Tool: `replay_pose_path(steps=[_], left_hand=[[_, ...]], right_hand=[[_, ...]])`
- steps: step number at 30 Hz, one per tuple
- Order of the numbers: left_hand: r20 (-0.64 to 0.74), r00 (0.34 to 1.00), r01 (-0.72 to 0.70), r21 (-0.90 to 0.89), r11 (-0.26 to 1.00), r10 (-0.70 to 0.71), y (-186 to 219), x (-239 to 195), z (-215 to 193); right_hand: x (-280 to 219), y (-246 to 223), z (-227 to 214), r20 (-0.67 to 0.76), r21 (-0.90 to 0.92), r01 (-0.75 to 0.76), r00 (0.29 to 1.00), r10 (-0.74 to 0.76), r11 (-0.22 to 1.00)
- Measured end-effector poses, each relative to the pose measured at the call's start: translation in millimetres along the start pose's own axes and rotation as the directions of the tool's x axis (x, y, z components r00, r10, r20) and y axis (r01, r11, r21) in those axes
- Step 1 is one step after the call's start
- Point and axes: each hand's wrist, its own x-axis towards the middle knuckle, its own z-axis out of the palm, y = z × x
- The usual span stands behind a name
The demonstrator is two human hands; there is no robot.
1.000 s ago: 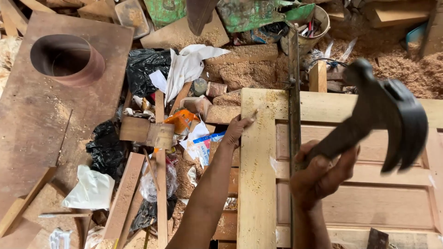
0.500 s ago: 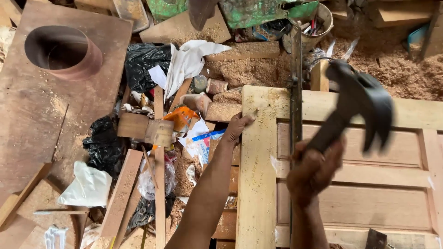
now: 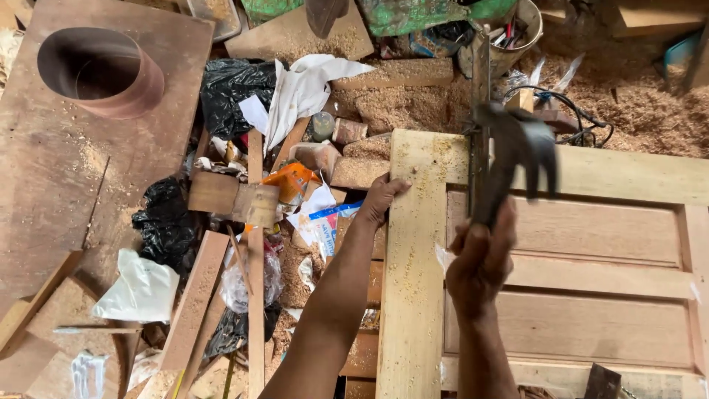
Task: Assembling a wooden door frame by inserting and hammering wooden dowels into joints.
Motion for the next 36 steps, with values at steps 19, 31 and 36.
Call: replay_pose_path(steps=[19,31,36], left_hand=[[-0.012,1.0,0.013,-0.071,0.997,-0.014,-7,9,-4],[0.004,1.0,-0.009,-0.09,0.996,0.009,-10,7,-6],[-0.014,1.0,-0.021,-0.073,0.997,0.02,8,-9,4]], right_hand=[[-25,64,14,-0.062,0.01,0.052,0.997,-0.052,0.999],[-27,41,21,0.073,-0.126,-0.277,0.955,0.288,0.952],[-43,47,31,0.129,-0.328,-0.405,0.876,0.465,0.853]])
